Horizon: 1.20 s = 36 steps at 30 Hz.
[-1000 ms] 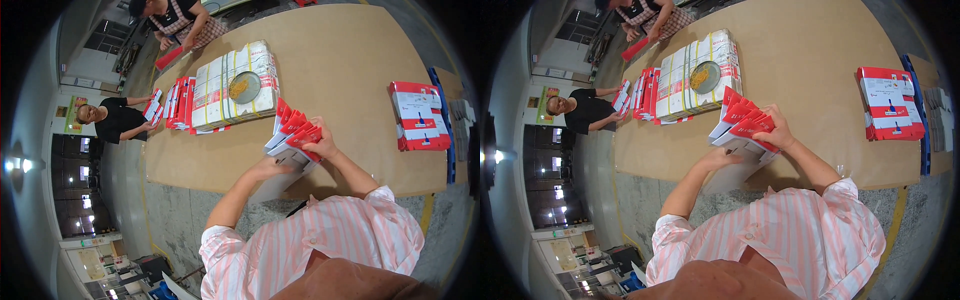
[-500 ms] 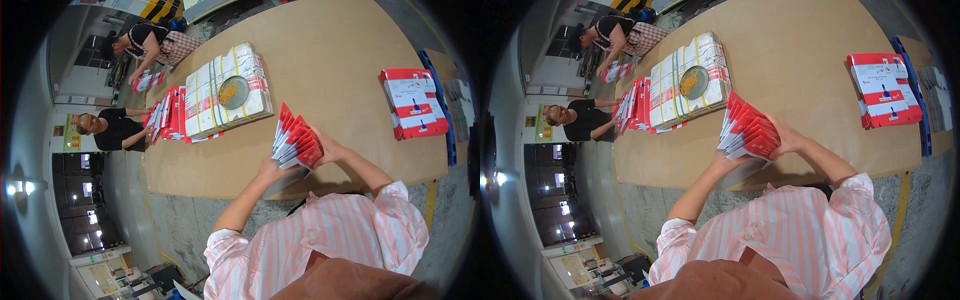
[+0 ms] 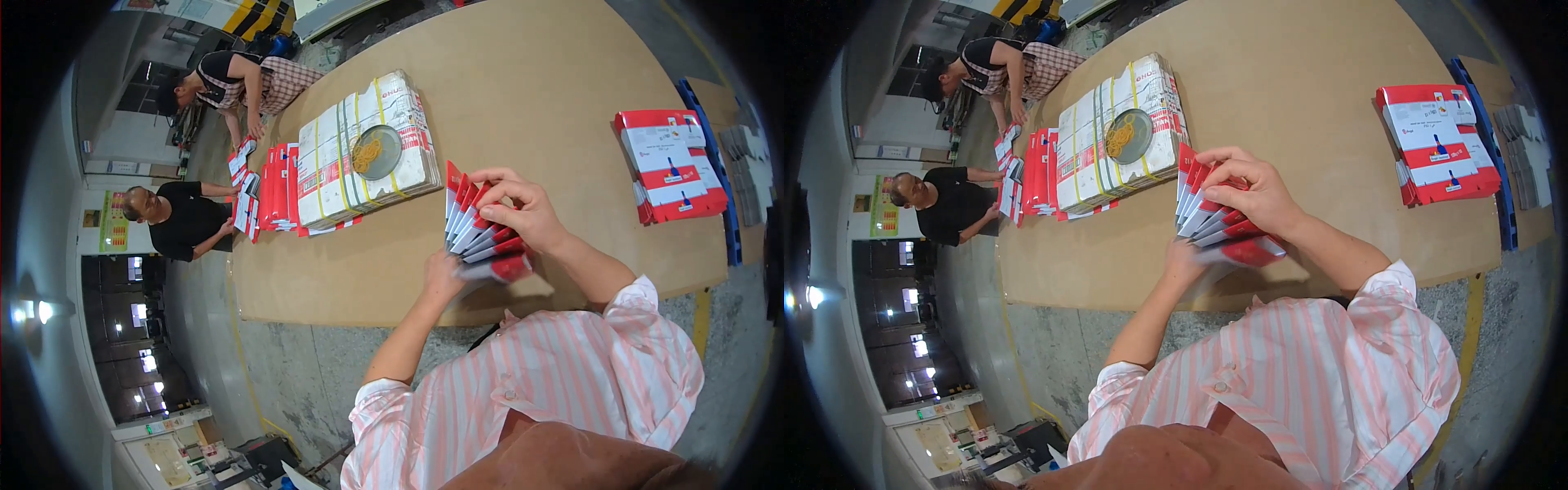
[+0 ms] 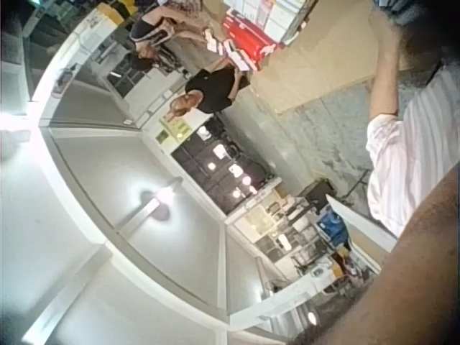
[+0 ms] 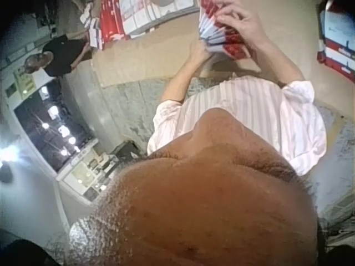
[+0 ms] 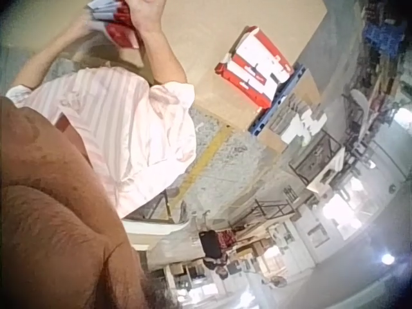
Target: The recorder organizes red and white folders on a large table in a production facility.
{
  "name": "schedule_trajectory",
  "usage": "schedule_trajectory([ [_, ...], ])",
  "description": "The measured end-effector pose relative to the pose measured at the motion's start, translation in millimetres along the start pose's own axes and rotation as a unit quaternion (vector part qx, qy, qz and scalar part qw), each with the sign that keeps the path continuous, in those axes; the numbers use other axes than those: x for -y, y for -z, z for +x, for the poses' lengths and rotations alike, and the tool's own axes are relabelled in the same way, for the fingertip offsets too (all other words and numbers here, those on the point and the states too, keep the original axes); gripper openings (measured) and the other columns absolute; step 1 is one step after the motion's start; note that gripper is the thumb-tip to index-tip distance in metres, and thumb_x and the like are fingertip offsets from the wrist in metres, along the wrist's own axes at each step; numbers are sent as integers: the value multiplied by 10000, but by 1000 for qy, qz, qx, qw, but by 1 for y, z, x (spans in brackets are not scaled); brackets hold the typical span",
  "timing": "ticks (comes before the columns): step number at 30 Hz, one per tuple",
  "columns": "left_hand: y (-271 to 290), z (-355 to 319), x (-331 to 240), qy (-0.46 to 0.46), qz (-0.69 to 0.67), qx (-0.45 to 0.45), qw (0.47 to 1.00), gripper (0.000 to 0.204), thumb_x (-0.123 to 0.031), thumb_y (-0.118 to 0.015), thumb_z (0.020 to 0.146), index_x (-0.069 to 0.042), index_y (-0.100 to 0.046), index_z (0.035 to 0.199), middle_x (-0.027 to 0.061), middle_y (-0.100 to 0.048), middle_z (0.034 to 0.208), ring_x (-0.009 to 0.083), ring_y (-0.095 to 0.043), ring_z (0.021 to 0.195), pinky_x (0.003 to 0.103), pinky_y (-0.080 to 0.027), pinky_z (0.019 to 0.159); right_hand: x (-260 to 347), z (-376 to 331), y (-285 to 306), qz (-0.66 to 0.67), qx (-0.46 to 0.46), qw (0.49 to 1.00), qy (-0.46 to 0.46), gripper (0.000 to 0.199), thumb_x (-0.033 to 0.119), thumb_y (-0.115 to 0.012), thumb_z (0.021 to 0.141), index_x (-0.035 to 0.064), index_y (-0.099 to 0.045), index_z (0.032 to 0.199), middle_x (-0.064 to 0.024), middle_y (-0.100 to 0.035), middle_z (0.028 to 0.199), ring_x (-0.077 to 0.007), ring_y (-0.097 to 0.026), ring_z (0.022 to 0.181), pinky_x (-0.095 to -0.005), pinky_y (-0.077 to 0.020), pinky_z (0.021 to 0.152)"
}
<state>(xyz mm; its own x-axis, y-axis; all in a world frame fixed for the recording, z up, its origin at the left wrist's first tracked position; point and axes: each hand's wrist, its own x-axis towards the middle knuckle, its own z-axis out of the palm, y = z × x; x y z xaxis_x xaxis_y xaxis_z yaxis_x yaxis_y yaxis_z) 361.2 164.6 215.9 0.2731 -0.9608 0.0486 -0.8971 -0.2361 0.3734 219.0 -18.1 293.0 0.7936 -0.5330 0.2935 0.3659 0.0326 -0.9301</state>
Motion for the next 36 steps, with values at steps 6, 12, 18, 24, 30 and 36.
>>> schedule_trajectory([
  [6, 11, 10, -4, 97, 16, 76, 992, 167, -103, -644, 652, -50, -627, 810, 198, -601, 782, 393, -605, 758, 482, -474, 639, -14, -4, 7, 155, -118, 980, -34, 83, 64, -594, 840, 29, -565, 770, -153, -464, 1310, -228, -500, 1147, -377, -362, 1002],
  [12, 13, 10, -7, 84, -20, 56, 995, 226, -71, -631, 651, -48, -581, 870, 205, -603, 811, 404, -604, 783, 488, -472, 648, -19, -8, 19, 82, 20, 993, -80, 158, 161, -545, 869, 39, -600, 786, -164, -416, 1371, -217, -487, 1142, -364, -362, 979],
  [18, 4, 13, 2, 43, -18, 86, 995, 401, -71, -637, 656, -67, -550, 1048, 211, -607, 836, 424, -596, 792, 496, -466, 657, -72, 22, 57, 76, -63, 993, -61, 520, 386, -370, 968, 22, -417, 1336, -120, -397, 1407, -183, -381, 1289, -351, -271, 1074],
  [24, 0, 19, -4, 55, -84, 33, 994, 487, -165, -632, 687, -111, -525, 1159, 208, -629, 838, 425, -602, 779, 496, -467, 660, -106, 13, 25, 200, 163, 946, -194, 690, 559, -328, 947, 7, -426, 1351, -120, -464, 1360, -208, -402, 1285, -368, -255, 1098],
  [30, -6, 29, 11, 52, -134, -18, 989, 235, -279, -614, 725, -102, -661, 871, 185, -651, 827, 411, -610, 790, 468, -484, 670, -85, -28, 62, 38, 51, 996, -60, 776, 540, -480, 897, 8, -278, 1424, -181, -331, 1444, -265, -295, 1358, -404, -230, 1111],
  [36, -4, 42, 0, 55, -141, 47, 987, 318, -280, -656, 717, -98, -666, 977, 177, -661, 927, 360, -632, 873, 427, -499, 725, -66, -75, 44, -210, -39, 977, 0, 1323, 314, -885, 521, 25, -4, 1465, -193, -107, 1521, -290, -179, 1401, -400, -186, 1128],
])
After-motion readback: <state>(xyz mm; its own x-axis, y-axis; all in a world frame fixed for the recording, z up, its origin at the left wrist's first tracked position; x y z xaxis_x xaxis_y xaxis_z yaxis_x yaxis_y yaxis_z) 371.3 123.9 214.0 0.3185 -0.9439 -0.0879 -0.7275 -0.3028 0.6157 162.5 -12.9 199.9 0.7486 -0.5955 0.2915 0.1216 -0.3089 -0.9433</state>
